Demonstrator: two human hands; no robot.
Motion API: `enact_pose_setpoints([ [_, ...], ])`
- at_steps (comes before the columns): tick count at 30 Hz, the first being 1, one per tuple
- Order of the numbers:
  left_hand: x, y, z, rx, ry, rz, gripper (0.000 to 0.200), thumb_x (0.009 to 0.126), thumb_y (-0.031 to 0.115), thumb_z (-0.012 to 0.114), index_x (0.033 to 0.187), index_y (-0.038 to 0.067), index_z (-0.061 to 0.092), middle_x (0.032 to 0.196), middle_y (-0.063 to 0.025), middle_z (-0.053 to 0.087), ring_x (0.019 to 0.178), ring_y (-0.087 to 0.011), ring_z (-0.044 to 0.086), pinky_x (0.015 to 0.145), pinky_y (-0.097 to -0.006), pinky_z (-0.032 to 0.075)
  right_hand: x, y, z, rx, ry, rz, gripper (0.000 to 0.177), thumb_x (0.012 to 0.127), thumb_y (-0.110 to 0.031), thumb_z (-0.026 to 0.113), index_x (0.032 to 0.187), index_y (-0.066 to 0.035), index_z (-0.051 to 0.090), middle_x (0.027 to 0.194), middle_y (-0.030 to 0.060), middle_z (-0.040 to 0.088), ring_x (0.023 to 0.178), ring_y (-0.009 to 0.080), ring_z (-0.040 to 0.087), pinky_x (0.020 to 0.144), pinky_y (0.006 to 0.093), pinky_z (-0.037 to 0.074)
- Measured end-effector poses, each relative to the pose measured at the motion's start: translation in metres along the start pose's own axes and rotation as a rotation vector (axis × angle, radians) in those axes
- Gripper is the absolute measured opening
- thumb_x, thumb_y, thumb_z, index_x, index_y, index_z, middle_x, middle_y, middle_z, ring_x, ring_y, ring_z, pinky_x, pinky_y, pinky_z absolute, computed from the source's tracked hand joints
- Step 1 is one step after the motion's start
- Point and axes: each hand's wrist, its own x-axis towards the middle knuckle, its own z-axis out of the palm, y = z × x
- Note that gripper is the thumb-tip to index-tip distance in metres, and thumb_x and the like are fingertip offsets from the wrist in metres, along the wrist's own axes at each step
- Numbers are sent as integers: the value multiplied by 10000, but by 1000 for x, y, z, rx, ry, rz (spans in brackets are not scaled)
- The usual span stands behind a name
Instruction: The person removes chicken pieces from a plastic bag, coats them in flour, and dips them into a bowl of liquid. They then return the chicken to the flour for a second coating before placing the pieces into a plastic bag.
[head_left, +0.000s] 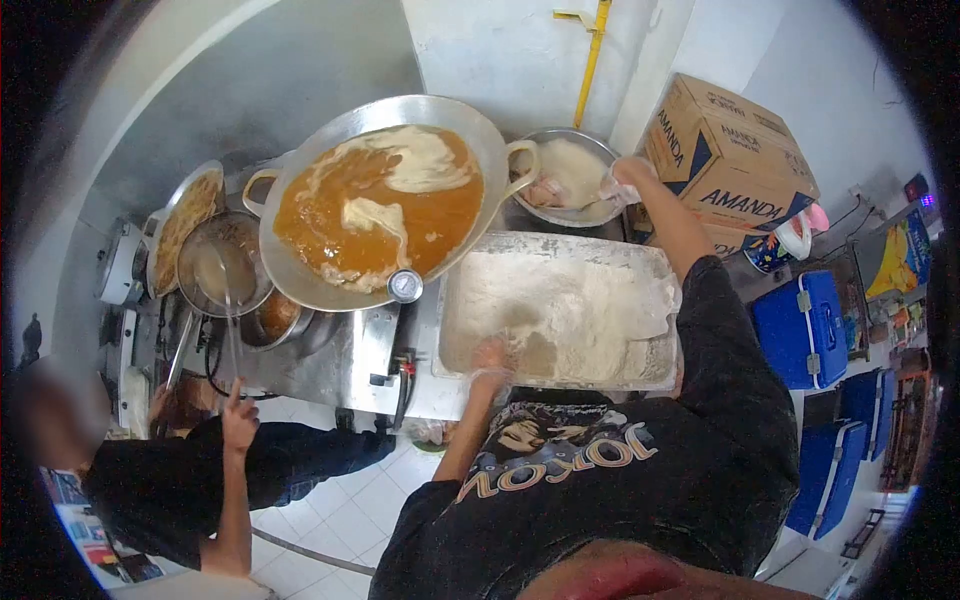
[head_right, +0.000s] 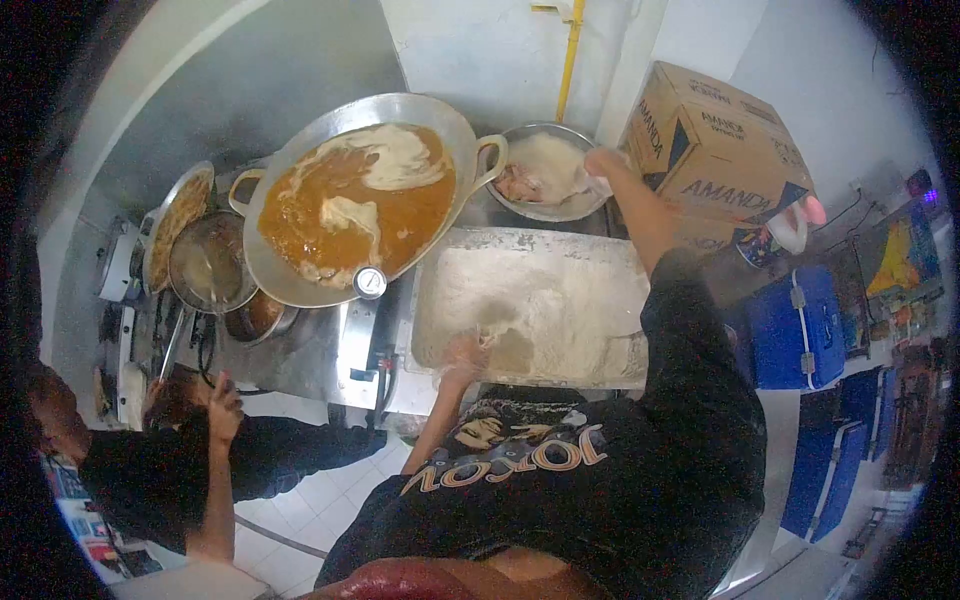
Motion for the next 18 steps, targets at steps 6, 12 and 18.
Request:
enact_pose_setpoints([
  [6, -5, 3, -11, 56, -15, 31, 457, 809, 502, 591, 970, 82, 667, 925, -190, 659, 886, -360, 636, 804, -454, 504, 42, -21, -17, -456, -42, 166, 360, 644, -417, 727, 881, -146, 729, 903, 78, 705, 823, 256, 670, 701, 406, 519],
  [12, -2, 3, -3, 123, -70, -113, 486, 796, 486, 620, 1014, 53, 643, 967, -205, 649, 924, -372, 625, 821, -461, 501, 43, -15, 55, -278, 464, 8, 228, 764, -197, 629, 944, -89, 716, 1037, 108, 680, 946, 248, 660, 736, 408, 534],
  [18, -6, 11, -12, 63, 4, -86, 460, 788, 456, 636, 988, 43, 648, 986, -220, 639, 966, -378, 608, 826, -463, 490, 6, -3, 87, -258, 178, 46, 267, 806, -120, 552, 1017, -28, 688, 1089, 161, 649, 998, 291, 642, 786, 409, 528],
])
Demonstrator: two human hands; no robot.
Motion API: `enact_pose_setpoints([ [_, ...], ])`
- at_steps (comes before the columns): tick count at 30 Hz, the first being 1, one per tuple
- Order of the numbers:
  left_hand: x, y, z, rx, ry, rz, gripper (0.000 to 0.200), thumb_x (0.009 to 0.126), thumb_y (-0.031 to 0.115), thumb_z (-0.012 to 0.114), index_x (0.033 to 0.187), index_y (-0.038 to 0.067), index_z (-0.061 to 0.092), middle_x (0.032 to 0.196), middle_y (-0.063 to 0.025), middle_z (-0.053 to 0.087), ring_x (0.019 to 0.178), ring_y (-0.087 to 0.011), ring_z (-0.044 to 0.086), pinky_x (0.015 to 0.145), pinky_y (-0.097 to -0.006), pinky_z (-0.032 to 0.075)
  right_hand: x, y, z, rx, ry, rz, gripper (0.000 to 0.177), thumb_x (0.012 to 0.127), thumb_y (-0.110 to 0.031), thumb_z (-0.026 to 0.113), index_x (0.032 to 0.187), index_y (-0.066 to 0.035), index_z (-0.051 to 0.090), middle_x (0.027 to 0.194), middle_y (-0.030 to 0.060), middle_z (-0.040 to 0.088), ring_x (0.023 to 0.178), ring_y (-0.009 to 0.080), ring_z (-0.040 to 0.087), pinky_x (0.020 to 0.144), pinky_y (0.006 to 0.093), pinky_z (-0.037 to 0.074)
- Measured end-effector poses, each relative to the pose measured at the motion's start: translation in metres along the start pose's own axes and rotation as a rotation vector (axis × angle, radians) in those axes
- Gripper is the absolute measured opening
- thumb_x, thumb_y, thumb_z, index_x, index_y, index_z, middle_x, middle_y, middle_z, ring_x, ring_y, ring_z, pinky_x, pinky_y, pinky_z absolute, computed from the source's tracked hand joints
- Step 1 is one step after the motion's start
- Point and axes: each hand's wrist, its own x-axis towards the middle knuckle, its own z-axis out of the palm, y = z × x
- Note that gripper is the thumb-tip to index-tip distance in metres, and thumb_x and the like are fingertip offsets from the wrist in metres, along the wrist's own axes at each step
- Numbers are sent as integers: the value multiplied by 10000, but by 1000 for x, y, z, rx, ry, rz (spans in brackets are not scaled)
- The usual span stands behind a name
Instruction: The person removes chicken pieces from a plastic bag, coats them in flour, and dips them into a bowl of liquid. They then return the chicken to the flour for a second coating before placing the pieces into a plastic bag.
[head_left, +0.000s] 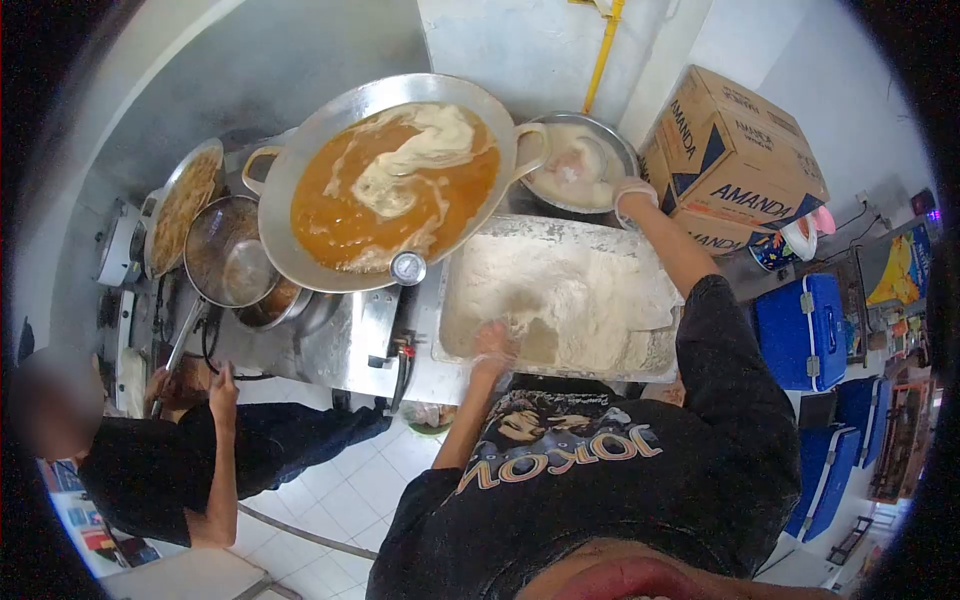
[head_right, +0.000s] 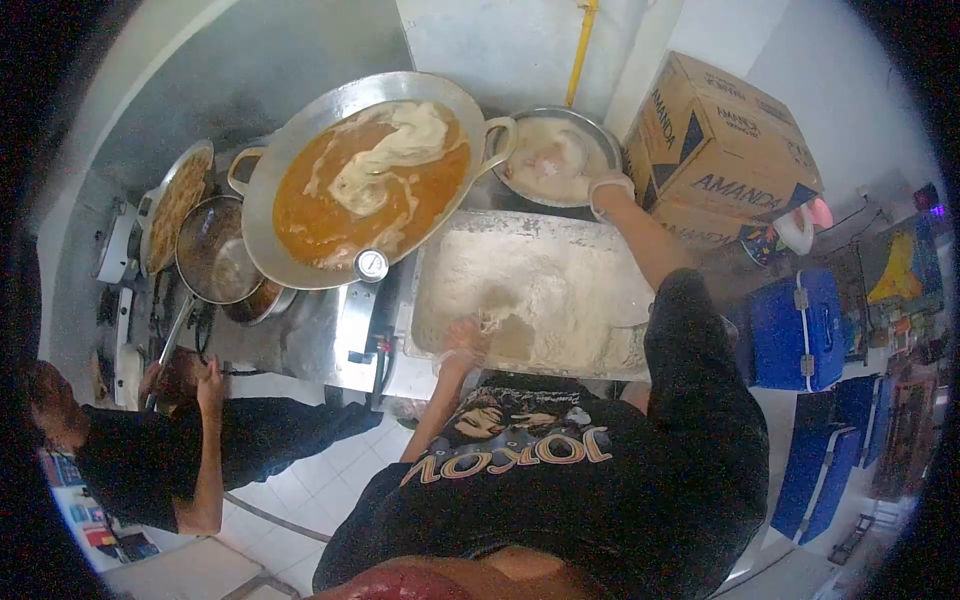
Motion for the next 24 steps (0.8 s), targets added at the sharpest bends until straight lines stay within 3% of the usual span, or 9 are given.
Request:
enact_pose_setpoints([
  [3, 1, -2, -2, -11, -165, -29, 545, 793, 492, 609, 1089, 38, 547, 1044, -237, 580, 1003, -397, 559, 882, -483, 442, 5, 1, 30, 65, -6, -75, 281, 806, -105, 518, 1021, -17, 677, 1093, 188, 637, 1003, 322, 633, 802, 440, 518],
  [6, 4, -18, 24, 75, 81, 96, 372, 776, 362, 665, 985, 54, 654, 957, -217, 640, 946, -377, 613, 823, -453, 490, 16, -2, 34, 76, -73, -156, 294, 770, -97, 528, 1012, -1, 664, 1091, 205, 632, 1010, 333, 627, 818, 452, 505],
  [9, 4, -11, 13, 33, 21, 4, 379, 772, 372, 670, 998, 68, 654, 931, -195, 652, 932, -362, 622, 815, -441, 494, 47, 4, 37, -30, -194, -146, 305, 749, -126, 549, 1000, 0, 667, 1080, 201, 639, 996, 346, 628, 805, 456, 503],
  [11, 7, -13, 18, 38, 50, 78, 382, 768, 369, 675, 1011, 75, 650, 922, -178, 658, 927, -348, 627, 808, -429, 498, 11, -5, -15, 12, -85, -121, 311, 724, -162, 577, 985, -35, 687, 1050, 188, 654, 964, 349, 638, 784, 463, 505],
  [13, 5, -8, 15, 23, 31, 83, 385, 773, 370, 668, 1025, 81, 643, 917, -165, 663, 920, -337, 632, 803, -420, 501, 96, 22, 47, -43, 7, -164, 307, 702, -193, 592, 960, -74, 707, 1014, 168, 671, 938, 336, 649, 776, 454, 507],
  [15, 2, 11, -6, -10, -26, 17, 386, 786, 375, 651, 1041, 85, 634, 918, -156, 667, 914, -329, 636, 800, -414, 503, 125, 15, 38, 73, 21, -271, 276, 623, -195, 652, 875, -106, 721, 979, 153, 680, 874, 338, 652, 735, 498, 496],
  [17, 9, 5, -3, -9, -122, 25, 380, 824, 404, 608, 1052, 101, 633, 973, -151, 659, 922, -336, 623, 808, -432, 488, 15, -5, -62, -57, -101, -130, 281, 659, -225, 611, 891, -110, 722, 914, 135, 689, 893, 312, 661, 773, 480, 505],
  [22, 24, 67, -34, 167, -190, 213, 291, 845, 257, 543, 1061, 93, 648, 1063, -172, 641, 981, -345, 613, 874, -427, 475, -2, 5, -37, 41, -220, -5, 333, 717, -283, 589, 1003, -139, 681, 1067, 141, 645, 979, 299, 627, 868, 472, 458],
  [24, 44, 129, -62, 310, -390, 323, 404, 826, 272, 575, 1148, 29, 596, 1090, -186, 632, 1035, -319, 602, 871, -406, 477, 9, -3, -22, 33, -256, -19, 355, 740, -306, 581, 1047, -151, 665, 1129, 144, 627, 1014, 294, 614, 906, 469, 439],
])
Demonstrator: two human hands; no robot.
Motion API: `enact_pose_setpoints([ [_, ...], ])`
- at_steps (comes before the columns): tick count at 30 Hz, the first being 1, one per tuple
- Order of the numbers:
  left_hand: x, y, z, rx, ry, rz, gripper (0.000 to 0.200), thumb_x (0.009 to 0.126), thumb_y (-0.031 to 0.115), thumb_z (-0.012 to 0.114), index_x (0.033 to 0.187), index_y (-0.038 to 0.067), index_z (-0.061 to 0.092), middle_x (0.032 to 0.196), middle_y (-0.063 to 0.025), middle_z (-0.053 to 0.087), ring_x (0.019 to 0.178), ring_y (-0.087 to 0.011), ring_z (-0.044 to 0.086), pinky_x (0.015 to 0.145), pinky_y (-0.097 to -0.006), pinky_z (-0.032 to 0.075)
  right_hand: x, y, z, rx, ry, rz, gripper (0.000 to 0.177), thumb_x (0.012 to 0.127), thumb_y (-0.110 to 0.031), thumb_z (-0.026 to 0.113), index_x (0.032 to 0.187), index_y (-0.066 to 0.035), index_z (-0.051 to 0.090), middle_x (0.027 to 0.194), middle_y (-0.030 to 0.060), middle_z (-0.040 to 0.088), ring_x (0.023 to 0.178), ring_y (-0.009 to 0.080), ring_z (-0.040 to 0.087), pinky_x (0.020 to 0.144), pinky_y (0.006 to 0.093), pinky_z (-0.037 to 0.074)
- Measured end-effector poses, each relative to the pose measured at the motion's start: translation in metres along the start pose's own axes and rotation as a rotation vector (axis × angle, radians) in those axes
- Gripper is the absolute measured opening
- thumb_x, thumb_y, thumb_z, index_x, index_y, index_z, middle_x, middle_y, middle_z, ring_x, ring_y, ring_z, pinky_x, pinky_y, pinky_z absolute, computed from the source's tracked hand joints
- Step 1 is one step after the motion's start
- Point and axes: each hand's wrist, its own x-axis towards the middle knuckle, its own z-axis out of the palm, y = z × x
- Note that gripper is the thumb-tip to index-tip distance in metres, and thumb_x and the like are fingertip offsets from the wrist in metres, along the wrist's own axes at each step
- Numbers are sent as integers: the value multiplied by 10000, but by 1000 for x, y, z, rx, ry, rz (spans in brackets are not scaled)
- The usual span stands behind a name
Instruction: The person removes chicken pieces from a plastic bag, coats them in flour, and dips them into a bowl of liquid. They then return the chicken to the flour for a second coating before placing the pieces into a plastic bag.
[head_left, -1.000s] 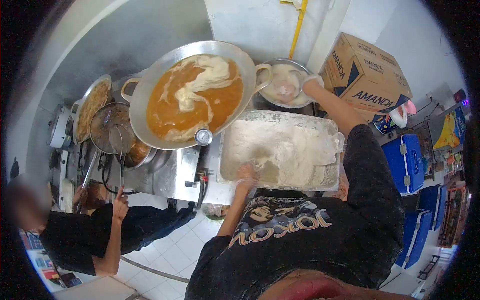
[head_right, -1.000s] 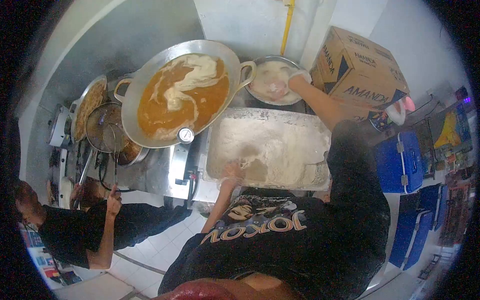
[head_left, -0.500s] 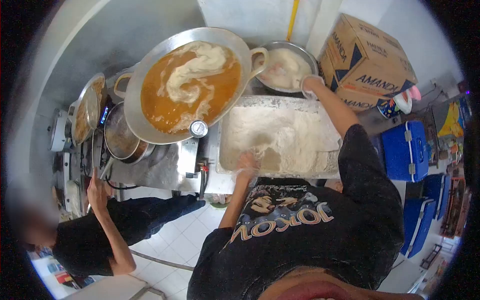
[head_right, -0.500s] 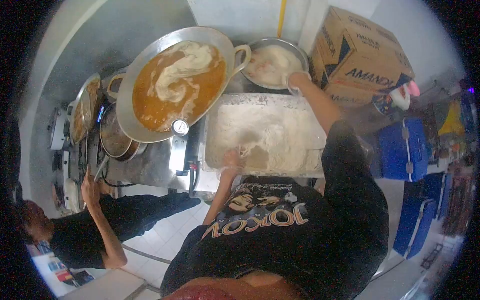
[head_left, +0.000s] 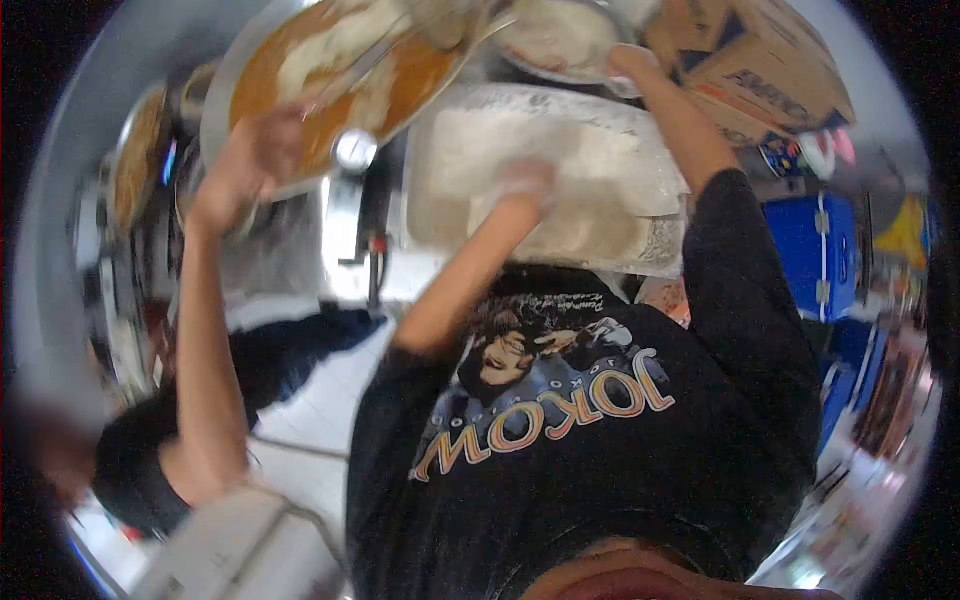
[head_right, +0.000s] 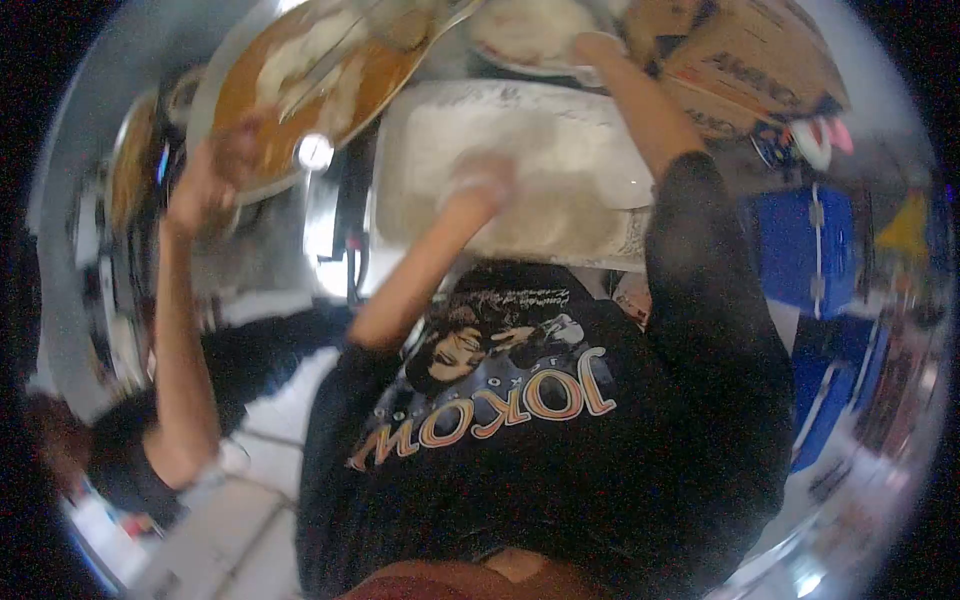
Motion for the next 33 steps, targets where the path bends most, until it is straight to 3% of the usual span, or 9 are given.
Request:
enact_pose_setpoints([
  [2, 16, 20, 6, 158, 388, 178, 407, 801, 285, 603, 1123, 37, 621, 1053, -161, 651, 985, -289, 627, 840, -409, 488, -1, -22, 8, -42, 27, -74, 354, 743, -300, 581, 1051, -148, 664, 1132, 143, 626, 1017, 293, 613, 903, 467, 441],
  [6, 9, 90, -44, 77, 285, 279, 406, 802, 298, 602, 1114, 39, 625, 1048, -162, 652, 980, -294, 627, 841, -413, 486, -21, -88, 25, -110, 107, -285, 351, 749, -289, 582, 1057, -142, 663, 1139, 143, 623, 1023, 293, 611, 899, 465, 446],
  [11, 13, 84, -75, 41, 282, 256, 405, 802, 313, 600, 1103, 43, 630, 1042, -162, 652, 973, -299, 627, 842, -417, 483, -71, -204, 34, -120, 153, -580, 349, 756, -275, 582, 1066, -135, 661, 1148, 142, 619, 1031, 293, 609, 894, 461, 452],
  [19, 13, 124, -96, 94, 255, 346, 406, 803, 339, 597, 1085, 48, 637, 1033, -164, 653, 962, -308, 627, 843, -424, 478, -183, -298, 28, -102, 186, -857, 344, 768, -253, 583, 1079, -123, 657, 1163, 140, 613, 1044, 293, 606, 886, 456, 462],
  [33, 60, 167, -109, 133, 193, 419, 413, 805, 383, 592, 1054, 58, 651, 1016, -167, 654, 943, -323, 627, 845, -436, 470, -245, -349, 40, -26, 183, -1125, 338, 790, -214, 585, 1102, -103, 652, 1188, 138, 603, 1067, 293, 600, 871, 446, 480],
])
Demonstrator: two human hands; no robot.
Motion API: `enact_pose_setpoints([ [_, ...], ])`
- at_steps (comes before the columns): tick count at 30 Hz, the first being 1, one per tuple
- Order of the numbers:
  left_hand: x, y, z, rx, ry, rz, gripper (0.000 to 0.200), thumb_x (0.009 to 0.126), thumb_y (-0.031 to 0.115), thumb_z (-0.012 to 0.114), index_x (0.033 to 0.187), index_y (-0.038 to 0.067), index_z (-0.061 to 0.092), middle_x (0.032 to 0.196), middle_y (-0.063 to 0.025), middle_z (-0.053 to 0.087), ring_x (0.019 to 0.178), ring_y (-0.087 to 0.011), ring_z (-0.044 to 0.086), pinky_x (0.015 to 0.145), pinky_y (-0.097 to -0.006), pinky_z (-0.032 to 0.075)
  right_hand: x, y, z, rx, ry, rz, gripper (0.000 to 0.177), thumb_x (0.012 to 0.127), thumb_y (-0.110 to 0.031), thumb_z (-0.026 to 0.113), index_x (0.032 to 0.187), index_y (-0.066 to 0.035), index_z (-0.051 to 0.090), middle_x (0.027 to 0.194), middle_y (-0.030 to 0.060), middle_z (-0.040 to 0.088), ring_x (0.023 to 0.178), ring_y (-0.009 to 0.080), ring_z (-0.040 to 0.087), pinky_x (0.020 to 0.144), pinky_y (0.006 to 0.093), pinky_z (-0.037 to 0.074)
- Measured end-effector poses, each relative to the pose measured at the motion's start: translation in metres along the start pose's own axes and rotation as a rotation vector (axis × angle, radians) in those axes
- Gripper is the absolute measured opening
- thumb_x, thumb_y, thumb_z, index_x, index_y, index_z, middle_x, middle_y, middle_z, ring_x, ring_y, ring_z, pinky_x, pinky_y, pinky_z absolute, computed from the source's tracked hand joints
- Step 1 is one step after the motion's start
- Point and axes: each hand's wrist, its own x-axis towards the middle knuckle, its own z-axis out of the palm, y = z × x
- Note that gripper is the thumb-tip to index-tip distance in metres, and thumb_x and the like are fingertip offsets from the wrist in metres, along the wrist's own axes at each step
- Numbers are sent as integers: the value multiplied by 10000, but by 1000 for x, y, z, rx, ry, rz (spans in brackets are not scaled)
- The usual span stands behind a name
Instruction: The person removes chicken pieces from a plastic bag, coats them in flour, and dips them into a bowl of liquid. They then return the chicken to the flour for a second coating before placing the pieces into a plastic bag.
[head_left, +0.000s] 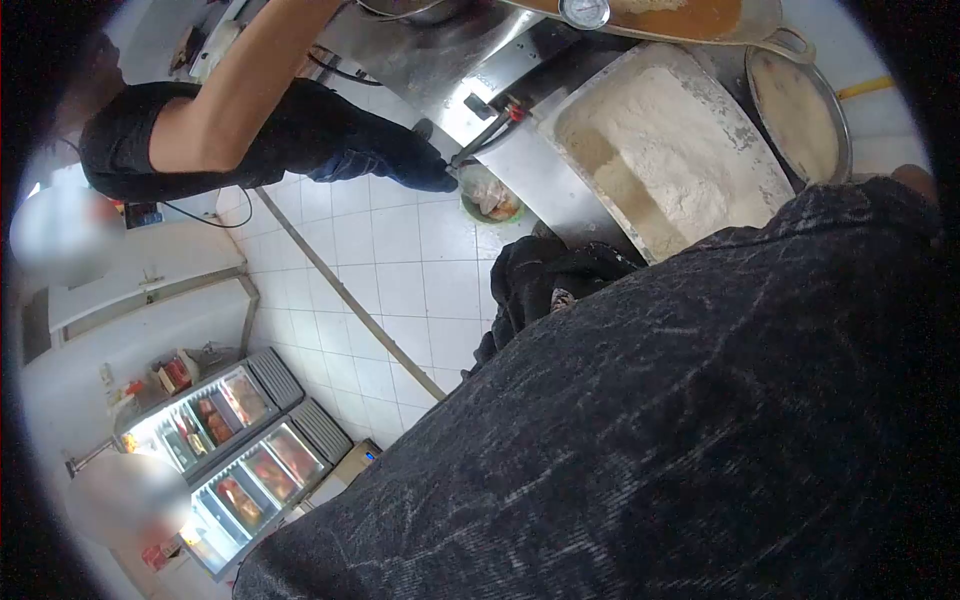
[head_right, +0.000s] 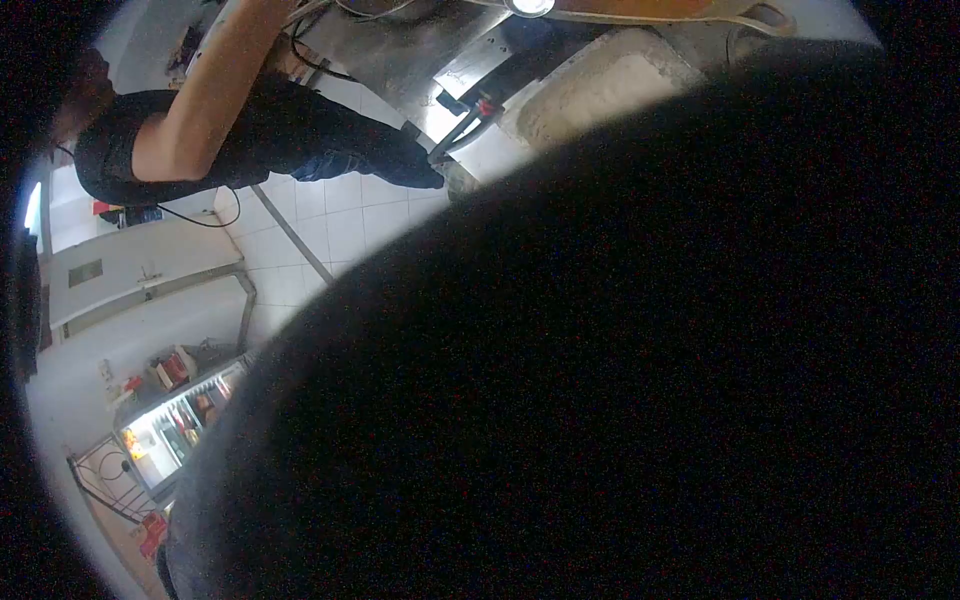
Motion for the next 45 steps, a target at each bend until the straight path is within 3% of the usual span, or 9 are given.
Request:
enact_pose_setpoints([
  [12, 25, 13, -9, 21, 6, 85, 423, 807, 420, 587, 1027, 66, 663, 1001, -169, 656, 926, -336, 626, 847, -447, 463, -17, 58, -14, 56, 71, 78, 334, 808, -181, 587, 1121, -85, 647, 1209, 136, 595, 1086, 293, 595, 858, 437, 495],
  [20, -23, -17, 5, 31, -122, 38, 433, 808, 445, 584, 1009, 72, 670, 992, -170, 657, 915, -344, 626, 848, -454, 458, -219, 328, -2, 23, -29, 891, 331, 820, -159, 588, 1135, -73, 643, 1223, 135, 589, 1099, 292, 592, 850, 432, 505],
  [23, -97, -90, 89, -11, -80, -202, 523, 836, 500, 542, 1127, 70, 600, 1174, -181, 583, 1109, -346, 532, 959, -499, 376, -234, 353, 13, 146, 31, 1079, 299, 817, -138, 584, 1097, -67, 663, 1179, 151, 610, 1063, 302, 611, 813, 436, 518],
  [24, -122, -113, 102, -100, -301, -374, 605, 848, 532, 514, 1242, 73, 528, 1254, -183, 533, 1180, -345, 483, 1007, -509, 331, -233, 354, 13, 181, 75, 1116, 272, 812, -124, 579, 1056, -64, 683, 1131, 168, 633, 1023, 312, 631, 778, 441, 528],
  [28, -222, -192, 238, -159, -196, -593, 584, 805, 565, 564, 1087, 54, 600, 1108, -205, 604, 1074, -340, 558, 936, -456, 408, -216, 372, 18, 85, 180, 1039, 257, 812, -94, 547, 1012, -1, 679, 1069, 195, 648, 989, 311, 644, 788, 413, 529],
  [35, -228, -167, 233, -227, 23, -736, 552, 807, 569, 562, 920, 31, 603, 951, -223, 622, 881, -380, 602, 754, -472, 465, -186, 394, 27, 201, 228, 1042, 284, 808, -156, 539, 1019, -28, 679, 1077, 201, 641, 1009, 319, 634, 810, 412, 522],
  [41, -231, -170, 254, -248, 4, -640, 605, 801, 581, 560, 1041, 27, 600, 967, -218, 630, 903, -386, 604, 792, -470, 483, -208, 386, 20, 330, 277, 1066, 286, 801, -175, 560, 1023, -38, 679, 1012, 223, 652, 945, 343, 650, 757, 423, 526],
  [43, -234, -165, 257, -228, 31, -618, 608, 798, 582, 564, 1049, 29, 599, 966, -217, 630, 905, -386, 603, 795, -467, 484, -175, 472, 103, 100, 235, 942, 265, 810, -167, 545, 984, -10, 670, 964, 245, 651, 904, 369, 651, 735, 436, 521],
  [45, -237, -156, 257, -265, 31, -670, 611, 795, 583, 568, 1057, 32, 597, 966, -215, 630, 907, -387, 602, 797, -465, 485, -199, 426, 75, 222, 336, 1055, 252, 814, -162, 538, 963, -2, 665, 948, 250, 650, 891, 379, 649, 728, 440, 519],
])
